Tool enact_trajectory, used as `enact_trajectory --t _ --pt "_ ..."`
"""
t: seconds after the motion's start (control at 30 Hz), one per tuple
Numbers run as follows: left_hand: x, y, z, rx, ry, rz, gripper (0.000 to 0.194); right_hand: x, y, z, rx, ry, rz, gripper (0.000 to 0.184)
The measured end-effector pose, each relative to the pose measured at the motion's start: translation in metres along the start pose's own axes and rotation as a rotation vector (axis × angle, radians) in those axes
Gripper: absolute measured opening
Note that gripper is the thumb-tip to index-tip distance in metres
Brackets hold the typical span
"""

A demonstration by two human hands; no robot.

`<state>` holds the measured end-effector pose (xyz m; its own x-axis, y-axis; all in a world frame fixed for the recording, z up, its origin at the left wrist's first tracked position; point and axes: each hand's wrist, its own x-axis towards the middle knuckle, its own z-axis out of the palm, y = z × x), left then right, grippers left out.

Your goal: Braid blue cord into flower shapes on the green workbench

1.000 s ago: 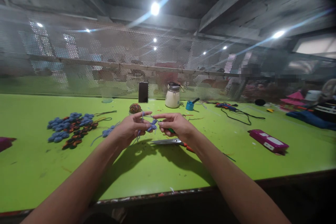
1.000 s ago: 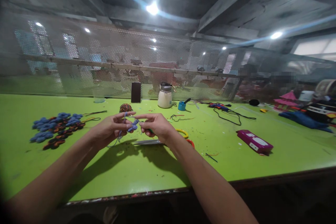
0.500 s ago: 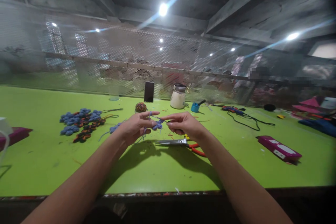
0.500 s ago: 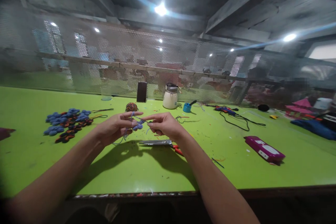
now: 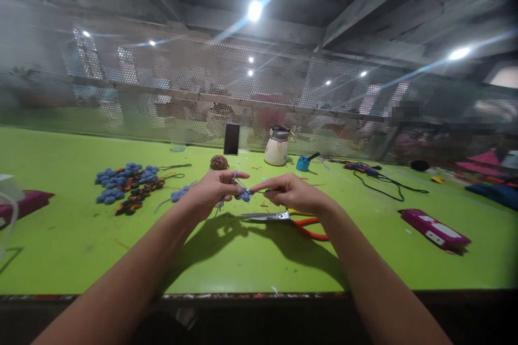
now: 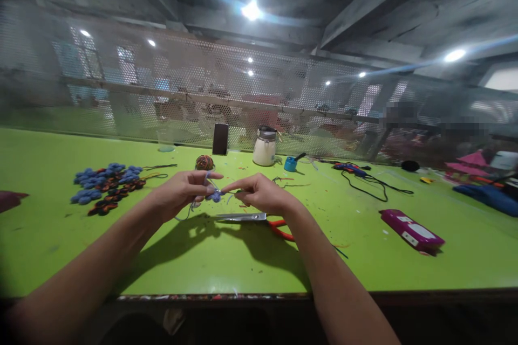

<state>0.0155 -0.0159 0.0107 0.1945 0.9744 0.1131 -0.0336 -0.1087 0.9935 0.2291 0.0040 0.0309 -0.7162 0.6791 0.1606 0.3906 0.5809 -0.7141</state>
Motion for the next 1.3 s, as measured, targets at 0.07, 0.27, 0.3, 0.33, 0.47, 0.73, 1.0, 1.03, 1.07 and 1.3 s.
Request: enact_trajectory --t 0.07,0.27,0.3,0.33,0.47,0.73,1.0,1.03,1.07,1.3 --pt "0.001 -0.002 -0.001 0.030 -0.002 0.007 0.042 -0.001 -0.002 -0.001 -0.077 -0.014 0.009 0.035" --pt "0.002 -0.003 0.000 0.086 -0.009 0.014 0.039 -0.002 -0.006 -0.003 -0.213 -0.042 -0.017 0.035" --pt "0.001 -0.003 0.001 0.094 -0.009 0.014 0.038 -0.002 -0.006 -0.003 -0.225 -0.045 -0.022 0.035" --pt "0.000 -0.002 0.002 0.101 -0.009 0.014 0.038 -0.002 -0.006 -0.002 -0.234 -0.047 -0.020 0.035" --pt "-0.002 0.001 0.005 0.127 -0.003 0.009 0.038 -0.002 -0.005 0.000 -0.299 -0.029 -0.019 0.033" --pt "-0.001 -0.001 0.007 0.177 -0.021 -0.027 0.044 -0.006 -0.012 0.006 -0.493 -0.004 -0.018 0.035" --pt "0.001 -0.003 0.003 0.197 -0.028 -0.021 0.040 -0.007 -0.018 0.008 -0.528 0.013 0.003 0.037" --pt "0.001 -0.003 0.003 0.198 -0.027 -0.022 0.040 -0.007 -0.018 0.008 -0.528 0.014 0.005 0.037" --pt "0.001 -0.004 0.004 0.198 -0.027 -0.025 0.040 -0.007 -0.017 0.008 -0.529 0.017 0.008 0.037" --pt "0.002 -0.005 0.006 0.163 -0.011 -0.029 0.040 -0.006 -0.015 0.012 -0.559 0.055 0.002 0.036"
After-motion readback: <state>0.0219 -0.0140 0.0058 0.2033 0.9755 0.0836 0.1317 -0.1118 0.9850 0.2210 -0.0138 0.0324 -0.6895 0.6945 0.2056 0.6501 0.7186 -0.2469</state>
